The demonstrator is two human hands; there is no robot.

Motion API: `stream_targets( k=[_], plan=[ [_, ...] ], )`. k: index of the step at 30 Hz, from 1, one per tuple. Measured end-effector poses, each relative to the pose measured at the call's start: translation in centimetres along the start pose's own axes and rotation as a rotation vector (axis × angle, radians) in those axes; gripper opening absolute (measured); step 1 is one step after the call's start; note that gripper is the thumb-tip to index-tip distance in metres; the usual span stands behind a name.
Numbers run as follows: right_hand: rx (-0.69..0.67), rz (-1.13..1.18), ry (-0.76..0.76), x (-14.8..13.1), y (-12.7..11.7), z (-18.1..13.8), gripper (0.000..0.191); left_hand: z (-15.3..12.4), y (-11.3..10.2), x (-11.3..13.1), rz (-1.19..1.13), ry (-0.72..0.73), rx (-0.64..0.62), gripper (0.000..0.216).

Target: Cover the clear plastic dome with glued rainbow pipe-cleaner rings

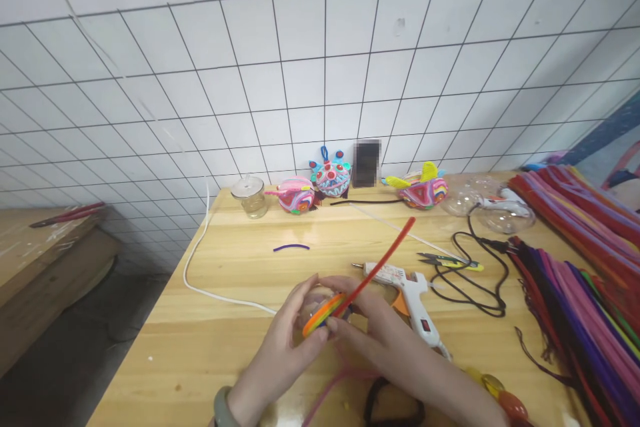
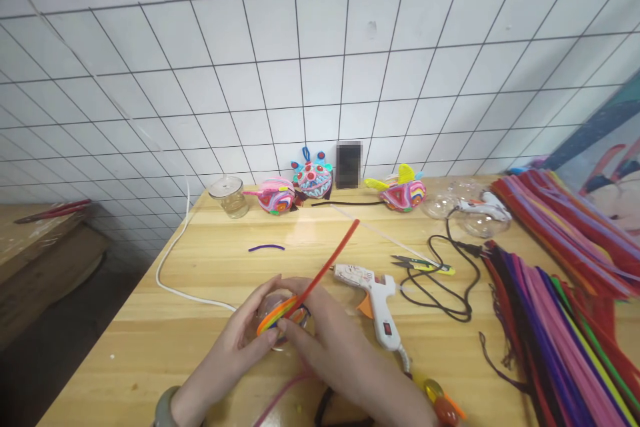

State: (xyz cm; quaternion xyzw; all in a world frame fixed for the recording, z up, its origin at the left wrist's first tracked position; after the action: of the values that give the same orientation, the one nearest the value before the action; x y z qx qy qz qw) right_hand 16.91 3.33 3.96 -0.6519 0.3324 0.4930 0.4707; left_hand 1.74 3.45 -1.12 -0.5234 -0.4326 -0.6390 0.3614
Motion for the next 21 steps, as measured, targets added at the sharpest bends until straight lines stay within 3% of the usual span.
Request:
stream_targets(
  k=[6, 11, 17, 21],
  plan=[
    [-0.027, 0.123, 0.031, 0.4, 0.2, 0.4, 0.035, 0.3, 0.6, 0.3, -0.169, -0.034, -0.020, 0.060],
    [0.010, 0.324, 0.077, 2.1, 0.4, 0.6, 0.016, 0.6, 0.1, 0.3, -0.128, -0.011, 0.035, 0.062],
    [0.175, 0.013, 0.042, 1.6, -0.5, 0.2, 0.008, 0.9, -0.3, 0.6, -0.110, 0.044, 0.085, 0.062],
    [0.202, -0.102, -0.015, 1.1, -0.7, 0.1, 0.009, 0.9, -0.3, 1.0, -0.077, 0.085, 0.099, 0.057]
  ],
)
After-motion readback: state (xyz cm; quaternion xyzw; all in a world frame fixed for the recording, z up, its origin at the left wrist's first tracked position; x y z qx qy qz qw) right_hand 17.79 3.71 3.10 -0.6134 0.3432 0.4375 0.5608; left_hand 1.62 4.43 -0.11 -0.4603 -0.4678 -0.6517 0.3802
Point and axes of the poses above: each hand's wrist, its own z-axis towards the middle knuckle, its own y-axis out of the palm, x = y × z, the point moved 5 cm from there along z, towards the middle knuckle, and after that the axes turned 7 degrees about y, right-handed, at the moved point
